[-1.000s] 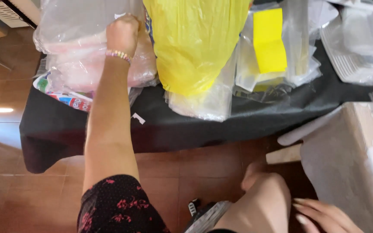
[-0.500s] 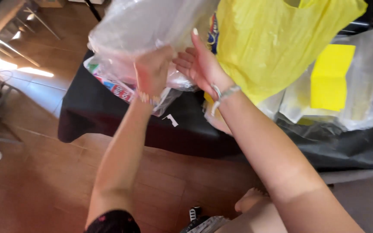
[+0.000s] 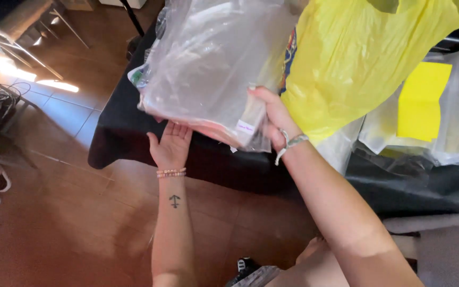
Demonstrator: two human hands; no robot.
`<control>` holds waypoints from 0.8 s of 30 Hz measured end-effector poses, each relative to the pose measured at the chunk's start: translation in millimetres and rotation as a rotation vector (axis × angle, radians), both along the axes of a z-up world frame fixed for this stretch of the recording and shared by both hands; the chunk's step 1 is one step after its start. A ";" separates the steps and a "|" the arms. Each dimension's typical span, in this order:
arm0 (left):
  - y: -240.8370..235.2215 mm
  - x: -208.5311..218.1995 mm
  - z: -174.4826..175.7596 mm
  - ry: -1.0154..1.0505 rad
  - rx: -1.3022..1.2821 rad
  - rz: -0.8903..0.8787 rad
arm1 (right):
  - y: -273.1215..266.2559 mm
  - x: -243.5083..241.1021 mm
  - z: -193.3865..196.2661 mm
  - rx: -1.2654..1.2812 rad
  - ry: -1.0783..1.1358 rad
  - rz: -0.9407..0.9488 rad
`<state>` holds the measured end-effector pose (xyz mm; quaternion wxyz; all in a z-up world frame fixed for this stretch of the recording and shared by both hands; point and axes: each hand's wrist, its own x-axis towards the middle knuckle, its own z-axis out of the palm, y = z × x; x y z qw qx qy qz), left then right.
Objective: The person seals a transparent plastic bag containing white items using clear adhesive tape. They cut a piece of tape with scissors, apply it to the bag's opening, and smooth it down. They then measure the bag with a ruler and handle other plastic bags on the table.
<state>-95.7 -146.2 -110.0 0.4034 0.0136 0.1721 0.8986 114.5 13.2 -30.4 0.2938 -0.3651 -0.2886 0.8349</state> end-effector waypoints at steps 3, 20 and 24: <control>-1.6 -28.2 -13.5 0.070 -0.140 -0.463 | -8.1 30.8 -13.6 -0.075 0.009 -0.036; -40.6 -36.1 -20.1 0.436 -0.308 -0.492 | -91.8 99.6 78.5 0.318 -0.191 0.099; -81.3 38.6 90.0 0.469 -0.271 -0.642 | -129.0 142.0 66.7 0.329 -0.080 0.037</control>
